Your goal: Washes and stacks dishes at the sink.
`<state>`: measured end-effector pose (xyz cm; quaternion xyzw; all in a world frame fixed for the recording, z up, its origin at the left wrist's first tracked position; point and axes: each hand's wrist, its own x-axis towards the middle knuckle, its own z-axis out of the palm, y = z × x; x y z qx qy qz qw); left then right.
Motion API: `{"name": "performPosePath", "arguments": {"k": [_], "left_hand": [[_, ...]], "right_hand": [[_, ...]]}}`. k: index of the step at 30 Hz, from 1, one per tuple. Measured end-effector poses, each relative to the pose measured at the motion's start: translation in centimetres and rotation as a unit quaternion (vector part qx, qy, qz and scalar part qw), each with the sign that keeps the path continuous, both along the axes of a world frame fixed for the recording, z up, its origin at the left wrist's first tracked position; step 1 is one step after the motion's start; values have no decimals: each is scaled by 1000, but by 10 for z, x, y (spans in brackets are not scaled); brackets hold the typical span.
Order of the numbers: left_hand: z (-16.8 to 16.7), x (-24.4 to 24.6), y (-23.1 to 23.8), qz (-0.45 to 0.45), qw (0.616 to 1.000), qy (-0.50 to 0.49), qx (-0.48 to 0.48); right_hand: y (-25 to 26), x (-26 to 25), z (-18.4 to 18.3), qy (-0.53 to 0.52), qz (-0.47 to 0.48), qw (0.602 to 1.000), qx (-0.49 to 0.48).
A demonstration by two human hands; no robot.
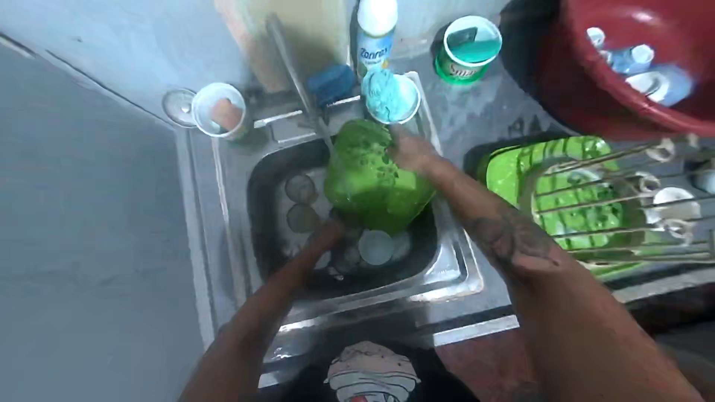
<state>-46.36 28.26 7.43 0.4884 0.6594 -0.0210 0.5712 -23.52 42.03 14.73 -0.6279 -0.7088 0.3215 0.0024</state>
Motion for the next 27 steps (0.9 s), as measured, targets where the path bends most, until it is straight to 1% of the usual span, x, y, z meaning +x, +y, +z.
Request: {"name": "performPosePath", "arguments": {"k": [2, 4, 6, 10, 13, 15, 17, 21, 23, 27], "left_hand": [[-4, -5, 0, 11, 1000, 14, -13], [0, -8, -1, 12, 1000, 23, -13], [8, -9, -1, 8, 999, 32, -16], [23, -11, 5, 28, 999, 11, -12], [13, -16, 11, 80, 997, 3, -13], [6, -21, 13, 116, 993, -2, -17], [-2, -26, 13, 141, 990, 2, -19], [13, -30, 10, 191, 981, -35, -25], [15, -31, 9, 222, 974, -38, -23], [16, -33, 7, 247, 967, -47, -29]], "right_hand": [[-2, -1, -4, 0, 8, 1000, 12], [-1, -2, -12, 4, 18, 1000, 24], [1, -2, -17, 10, 9, 1000, 10], [1, -5, -27, 30, -30, 999, -30], [3, -7, -39, 39, -45, 997, -52], [1, -9, -39, 42, -48, 996, -64], [-2, -10, -44, 20, -37, 997, -61], [-11, -21, -40, -14, -34, 995, -91], [-12, -25, -50, -9, -42, 996, -83], [-18, -31, -83, -27, -52, 996, -68]]}}
